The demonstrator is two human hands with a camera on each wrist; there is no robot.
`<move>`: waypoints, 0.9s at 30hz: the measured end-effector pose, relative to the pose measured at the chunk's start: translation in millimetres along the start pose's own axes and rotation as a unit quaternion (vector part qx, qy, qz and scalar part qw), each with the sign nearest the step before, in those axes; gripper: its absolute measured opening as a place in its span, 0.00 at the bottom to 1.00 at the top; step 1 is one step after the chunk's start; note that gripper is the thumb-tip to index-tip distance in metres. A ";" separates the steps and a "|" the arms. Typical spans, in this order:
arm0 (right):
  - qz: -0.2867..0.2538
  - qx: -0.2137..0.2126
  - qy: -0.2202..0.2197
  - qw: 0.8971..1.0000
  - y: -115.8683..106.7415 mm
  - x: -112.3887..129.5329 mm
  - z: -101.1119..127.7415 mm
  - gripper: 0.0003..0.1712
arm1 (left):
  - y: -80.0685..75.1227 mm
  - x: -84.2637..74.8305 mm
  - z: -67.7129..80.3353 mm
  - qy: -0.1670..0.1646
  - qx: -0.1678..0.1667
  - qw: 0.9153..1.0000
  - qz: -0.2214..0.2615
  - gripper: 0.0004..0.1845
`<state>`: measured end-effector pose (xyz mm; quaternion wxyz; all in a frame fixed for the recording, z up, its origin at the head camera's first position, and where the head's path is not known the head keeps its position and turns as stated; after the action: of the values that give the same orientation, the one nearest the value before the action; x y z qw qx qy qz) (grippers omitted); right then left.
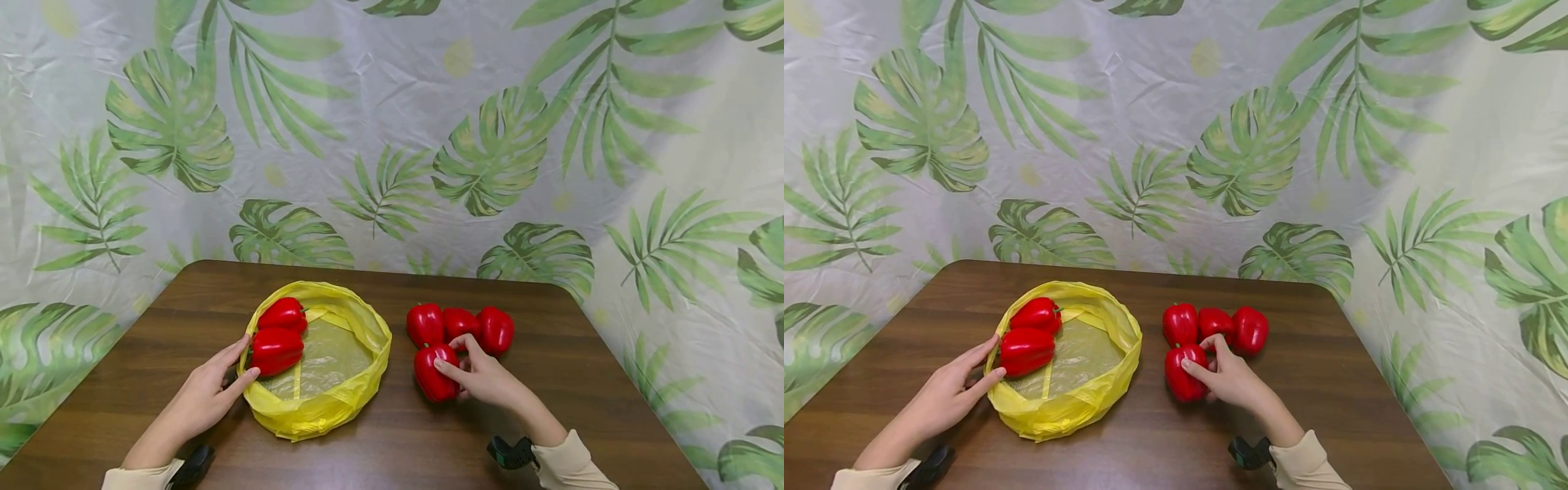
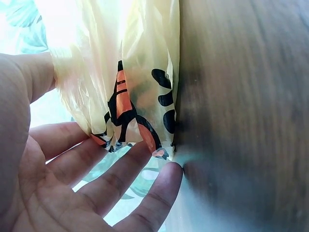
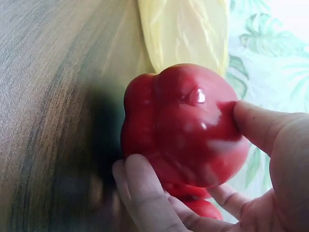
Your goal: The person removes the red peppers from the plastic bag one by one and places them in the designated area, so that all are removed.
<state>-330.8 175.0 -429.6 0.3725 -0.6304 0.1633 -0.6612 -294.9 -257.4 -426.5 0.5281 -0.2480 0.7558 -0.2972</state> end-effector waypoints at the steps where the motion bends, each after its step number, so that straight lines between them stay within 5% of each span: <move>1: -0.001 0.003 0.001 1.000 0.8 -0.4 0.3 0.30 | 0.0 0.1 0.1 0.000 0.000 1.000 0.001 0.39; 16: -0.014 0.003 0.032 0.999 4.5 -5.8 0.3 0.29 | -0.2 -1.0 0.1 -0.003 0.003 1.000 0.001 0.39; 27: 0.033 -0.011 0.032 0.999 2.2 -0.9 1.0 0.28 | -0.3 -1.0 0.6 -0.005 0.005 1.000 0.004 0.39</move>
<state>-329.3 174.5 -431.6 0.3818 -0.6073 0.2036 -0.6663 -293.9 -257.0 -425.8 0.5345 -0.2438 0.7526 -0.2975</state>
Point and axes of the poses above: each hand's wrist, its own z-axis away from the middle knuckle, its own y-axis out of the palm, x = y × z, the point moved 10 cm from there along -z, towards the middle knuckle, and after that the axes turned 8 degrees about z, right-handed, at the moved point
